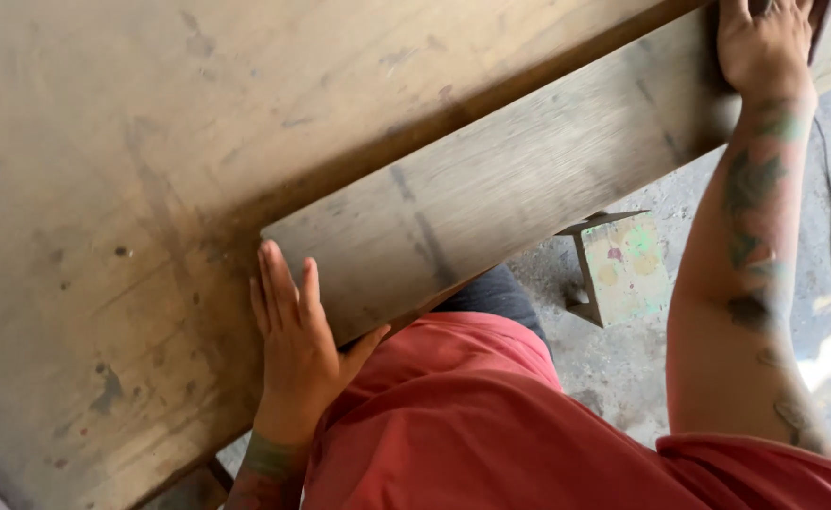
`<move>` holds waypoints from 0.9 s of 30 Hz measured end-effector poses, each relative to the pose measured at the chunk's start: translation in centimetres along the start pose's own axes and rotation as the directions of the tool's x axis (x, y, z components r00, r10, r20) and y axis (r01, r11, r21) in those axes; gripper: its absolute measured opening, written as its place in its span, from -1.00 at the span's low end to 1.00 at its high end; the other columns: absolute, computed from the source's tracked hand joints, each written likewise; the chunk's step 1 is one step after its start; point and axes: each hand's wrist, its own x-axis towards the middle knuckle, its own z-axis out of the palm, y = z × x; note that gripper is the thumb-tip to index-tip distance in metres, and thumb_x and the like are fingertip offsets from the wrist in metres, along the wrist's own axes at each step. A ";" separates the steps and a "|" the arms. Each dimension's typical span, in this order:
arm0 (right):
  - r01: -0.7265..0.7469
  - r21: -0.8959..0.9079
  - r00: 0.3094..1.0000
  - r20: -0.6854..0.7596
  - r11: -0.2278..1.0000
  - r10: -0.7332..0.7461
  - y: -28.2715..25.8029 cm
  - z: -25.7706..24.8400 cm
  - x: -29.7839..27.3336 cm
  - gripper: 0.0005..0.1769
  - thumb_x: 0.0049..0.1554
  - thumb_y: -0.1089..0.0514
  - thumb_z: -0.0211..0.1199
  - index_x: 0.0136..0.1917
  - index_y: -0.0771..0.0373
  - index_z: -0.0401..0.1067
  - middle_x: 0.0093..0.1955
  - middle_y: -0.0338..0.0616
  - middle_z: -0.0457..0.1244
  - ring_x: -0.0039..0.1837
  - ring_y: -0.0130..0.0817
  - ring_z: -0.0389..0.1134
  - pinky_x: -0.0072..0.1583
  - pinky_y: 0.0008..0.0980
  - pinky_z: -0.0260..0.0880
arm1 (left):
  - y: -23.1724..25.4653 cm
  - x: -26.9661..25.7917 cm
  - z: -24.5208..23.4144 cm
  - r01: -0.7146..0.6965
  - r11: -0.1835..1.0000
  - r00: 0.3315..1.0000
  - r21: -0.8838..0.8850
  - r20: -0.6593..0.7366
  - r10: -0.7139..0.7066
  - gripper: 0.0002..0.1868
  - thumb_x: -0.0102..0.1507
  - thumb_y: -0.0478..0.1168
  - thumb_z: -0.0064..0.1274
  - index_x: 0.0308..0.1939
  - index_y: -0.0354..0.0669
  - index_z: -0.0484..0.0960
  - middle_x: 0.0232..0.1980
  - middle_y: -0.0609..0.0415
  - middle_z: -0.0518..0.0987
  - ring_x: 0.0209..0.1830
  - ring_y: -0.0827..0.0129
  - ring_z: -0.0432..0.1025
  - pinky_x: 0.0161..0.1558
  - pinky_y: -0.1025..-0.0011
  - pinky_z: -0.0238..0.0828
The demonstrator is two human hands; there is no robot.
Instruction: Sanding a wooden plank by hand using sandpaper on a workbench.
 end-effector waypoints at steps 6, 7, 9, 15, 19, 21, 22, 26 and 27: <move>0.041 0.032 0.997 0.069 0.999 -0.043 -12.7 -2.5 -7.4 -0.12 0.59 -0.23 -0.23 0.58 0.79 0.00 0.57 0.73 -0.07 0.55 0.59 -0.19 0.50 0.19 -0.30 | 0.4 -0.2 -0.2 0.110 0.989 0.994 -0.103 0.003 -0.110 0.28 0.24 0.35 0.24 0.55 -0.41 -0.26 0.63 -0.61 -0.26 0.71 -0.43 -0.13 0.57 -0.48 -0.28; 0.055 0.062 0.993 0.102 0.997 -0.061 -15.6 -3.3 -8.8 -0.07 0.54 -0.29 -0.26 0.60 0.73 -0.05 0.61 0.65 -0.11 0.59 0.50 -0.25 0.53 0.19 -0.32 | 0.3 -0.3 -0.1 0.102 0.993 0.994 -0.066 -0.019 -0.104 0.30 0.26 0.38 0.23 0.56 -0.41 -0.28 0.65 -0.56 -0.21 0.72 -0.36 -0.12 0.58 -0.47 -0.28; 0.072 0.095 0.987 0.135 0.993 -0.085 -19.9 -3.8 -11.0 -0.02 0.49 -0.36 -0.28 0.63 0.68 -0.11 0.65 0.56 -0.16 0.62 0.41 -0.31 0.55 0.19 -0.33 | 0.4 -0.5 0.1 0.099 0.995 0.994 -0.026 -0.042 -0.101 0.31 0.27 0.41 0.22 0.57 -0.42 -0.30 0.67 -0.51 -0.15 0.74 -0.28 -0.10 0.59 -0.46 -0.28; 0.304 0.150 0.937 0.131 0.941 -0.323 -31.1 -4.0 -15.6 -0.17 0.49 -0.25 -0.11 0.73 0.33 -0.19 0.76 0.12 -0.29 0.73 0.18 -0.40 0.67 0.05 -0.41 | 1.4 -1.0 -0.3 0.322 0.942 0.946 0.089 0.003 -0.324 0.40 0.15 0.57 0.15 0.57 -0.49 -0.11 0.66 -0.44 -0.04 0.70 -0.27 -0.13 0.51 -0.45 -0.33; 0.430 0.263 0.853 0.197 0.864 -0.484 -37.0 -4.0 -18.1 -0.15 0.46 -0.28 -0.10 0.75 0.25 -0.22 0.78 -0.05 -0.37 0.76 0.13 -0.41 0.70 0.04 -0.32 | 1.2 -1.1 -1.0 0.340 0.930 0.939 0.138 0.011 -0.344 0.34 0.16 0.68 -0.03 0.54 -0.47 0.15 0.65 -0.39 -0.08 0.69 -0.20 -0.17 0.50 -0.42 -0.34; 0.488 0.303 0.809 0.194 0.818 -0.555 -39.7 -4.0 -19.1 -0.14 0.46 -0.27 -0.08 0.75 0.29 -0.20 0.78 -0.03 -0.37 0.76 0.12 -0.43 0.71 0.06 -0.32 | 1.0 -1.3 -0.9 0.346 0.928 0.935 0.141 0.033 -0.354 0.37 0.14 0.68 0.01 0.56 -0.46 0.10 0.66 -0.34 -0.06 0.70 -0.12 -0.17 0.52 -0.39 -0.35; 0.527 0.293 0.773 0.224 0.798 -0.593 -41.1 -4.2 -19.5 -0.10 0.43 -0.30 -0.11 0.73 0.35 -0.18 0.76 0.07 -0.35 0.74 0.15 -0.45 0.68 0.07 -0.43 | 1.0 -1.3 -0.7 0.332 0.928 0.939 0.171 0.038 -0.343 0.39 0.15 0.72 -0.03 0.58 -0.43 0.06 0.67 -0.30 -0.06 0.71 -0.09 -0.17 0.55 -0.35 -0.33; 0.622 0.272 0.667 0.307 0.734 -0.679 -46.0 -4.0 -21.4 -0.04 0.39 -0.39 -0.22 0.74 0.34 -0.21 0.76 0.11 -0.40 0.73 0.06 -0.54 0.63 0.04 -0.64 | 0.6 -1.6 0.0 0.300 0.940 0.949 0.161 0.048 -0.311 0.43 0.14 0.72 0.09 0.61 -0.44 0.08 0.68 -0.24 -0.15 0.72 -0.04 -0.28 0.59 -0.30 -0.43; 0.619 0.272 0.669 0.309 0.737 -0.676 -46.9 -3.4 -22.0 -0.04 0.39 -0.39 -0.22 0.74 0.34 -0.21 0.76 0.11 -0.40 0.73 0.06 -0.54 0.63 0.04 -0.64 | 0.3 -1.9 0.4 0.298 0.941 0.950 0.160 0.052 -0.309 0.43 0.14 0.72 0.09 0.61 -0.44 0.08 0.68 -0.24 -0.15 0.72 -0.04 -0.28 0.59 -0.30 -0.43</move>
